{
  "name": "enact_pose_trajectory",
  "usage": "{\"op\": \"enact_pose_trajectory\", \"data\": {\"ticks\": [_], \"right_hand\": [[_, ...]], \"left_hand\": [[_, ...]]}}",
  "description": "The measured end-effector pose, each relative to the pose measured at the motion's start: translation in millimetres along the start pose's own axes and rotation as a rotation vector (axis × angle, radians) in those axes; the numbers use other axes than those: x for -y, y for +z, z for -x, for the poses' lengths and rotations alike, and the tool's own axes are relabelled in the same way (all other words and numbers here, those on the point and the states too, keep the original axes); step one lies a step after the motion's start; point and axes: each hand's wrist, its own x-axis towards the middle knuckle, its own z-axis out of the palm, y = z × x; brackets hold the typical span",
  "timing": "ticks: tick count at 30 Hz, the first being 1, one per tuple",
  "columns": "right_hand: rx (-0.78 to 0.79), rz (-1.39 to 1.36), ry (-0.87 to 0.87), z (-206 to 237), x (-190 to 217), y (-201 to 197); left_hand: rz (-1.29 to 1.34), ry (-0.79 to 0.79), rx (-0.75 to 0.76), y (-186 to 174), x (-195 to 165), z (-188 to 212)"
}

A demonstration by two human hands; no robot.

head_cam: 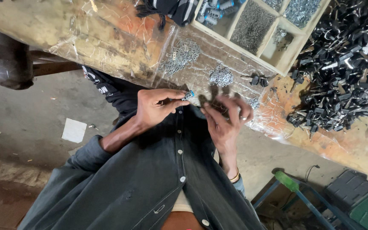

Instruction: The person sits at a workbench assembling small metal components. They pick small parts from a compartment tray, fit the parts together by hand, and place the finished assemblies on the table beside the tray, repeating the cycle.

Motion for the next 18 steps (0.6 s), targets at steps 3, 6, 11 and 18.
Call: {"op": "enact_pose_trajectory", "data": {"ticks": [3,6,11,18], "right_hand": [[0.033,-0.046,0.016,3,-2,3],[-0.062,-0.142,0.209,0,2,10],[-0.026,-0.328,0.332,-7,7,5],[-0.031,-0.414,0.296,-13,16,6]], "left_hand": [[0.005,0.005,-0.003,1,1,1],[-0.006,0.005,-0.009,2,1,3],[0.01,0.003,-0.011,2,0,3],[-0.033,0.024,-0.011,1,-1,1]]}}
